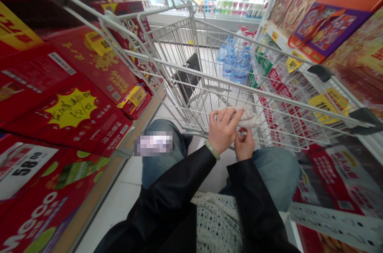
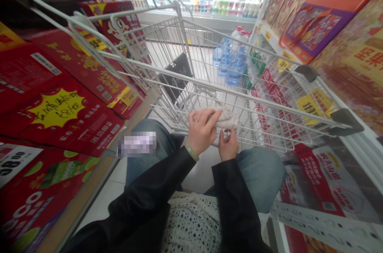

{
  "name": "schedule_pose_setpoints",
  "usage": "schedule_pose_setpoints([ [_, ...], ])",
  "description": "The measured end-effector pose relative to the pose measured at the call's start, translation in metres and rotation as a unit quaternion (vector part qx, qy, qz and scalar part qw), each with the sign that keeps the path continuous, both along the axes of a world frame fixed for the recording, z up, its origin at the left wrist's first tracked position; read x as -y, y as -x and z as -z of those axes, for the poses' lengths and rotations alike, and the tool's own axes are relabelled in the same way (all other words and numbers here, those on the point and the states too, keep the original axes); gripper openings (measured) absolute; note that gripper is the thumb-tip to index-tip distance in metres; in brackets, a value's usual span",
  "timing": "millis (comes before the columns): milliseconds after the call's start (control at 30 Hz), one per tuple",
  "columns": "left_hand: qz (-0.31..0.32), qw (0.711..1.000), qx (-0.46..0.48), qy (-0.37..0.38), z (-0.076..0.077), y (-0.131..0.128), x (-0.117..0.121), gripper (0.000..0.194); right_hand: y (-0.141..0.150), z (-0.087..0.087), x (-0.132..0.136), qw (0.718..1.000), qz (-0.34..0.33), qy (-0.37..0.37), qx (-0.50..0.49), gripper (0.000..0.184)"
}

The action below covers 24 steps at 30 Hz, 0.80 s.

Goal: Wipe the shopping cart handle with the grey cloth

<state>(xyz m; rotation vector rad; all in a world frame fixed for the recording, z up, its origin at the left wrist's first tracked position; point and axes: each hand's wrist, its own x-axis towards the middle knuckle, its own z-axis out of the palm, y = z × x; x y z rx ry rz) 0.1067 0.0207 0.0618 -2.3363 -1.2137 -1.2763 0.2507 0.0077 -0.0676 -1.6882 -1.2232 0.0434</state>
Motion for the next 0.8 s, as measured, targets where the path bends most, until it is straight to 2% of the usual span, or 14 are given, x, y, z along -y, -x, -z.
schedule_pose_setpoints([
  [133,0.015,0.999,-0.03,0.025,0.011,-0.002,0.003,0.043,-0.001,0.001,0.0,1.0,0.016,-0.005,0.0,0.034],
  [233,0.014,1.0,-0.002,-0.015,0.002,-0.001,0.001,0.043,0.0,-0.002,0.001,1.0,0.001,0.002,-0.006,0.032],
  [333,0.001,0.998,0.032,-0.057,-0.011,-0.002,-0.003,0.044,0.002,-0.006,0.003,1.0,-0.017,0.007,-0.013,0.039],
  [400,-0.002,0.998,0.029,-0.058,-0.012,-0.003,-0.003,0.044,0.002,-0.006,0.003,1.0,-0.016,0.01,-0.016,0.041],
  [533,0.015,1.0,-0.023,-0.011,0.007,-0.008,0.001,0.039,-0.001,0.002,0.001,1.0,0.01,0.02,-0.014,0.032],
  [633,0.023,0.999,-0.044,0.022,0.016,-0.008,0.005,0.037,-0.003,0.005,0.0,0.999,0.024,0.024,-0.011,0.034],
  [700,0.025,0.999,-0.037,0.012,0.011,-0.007,0.007,0.039,-0.002,0.003,0.001,0.999,0.02,0.024,-0.011,0.034],
  [800,0.024,0.999,0.003,-0.033,-0.004,-0.007,0.006,0.043,0.001,-0.005,0.004,1.0,0.003,0.024,-0.012,0.033],
])
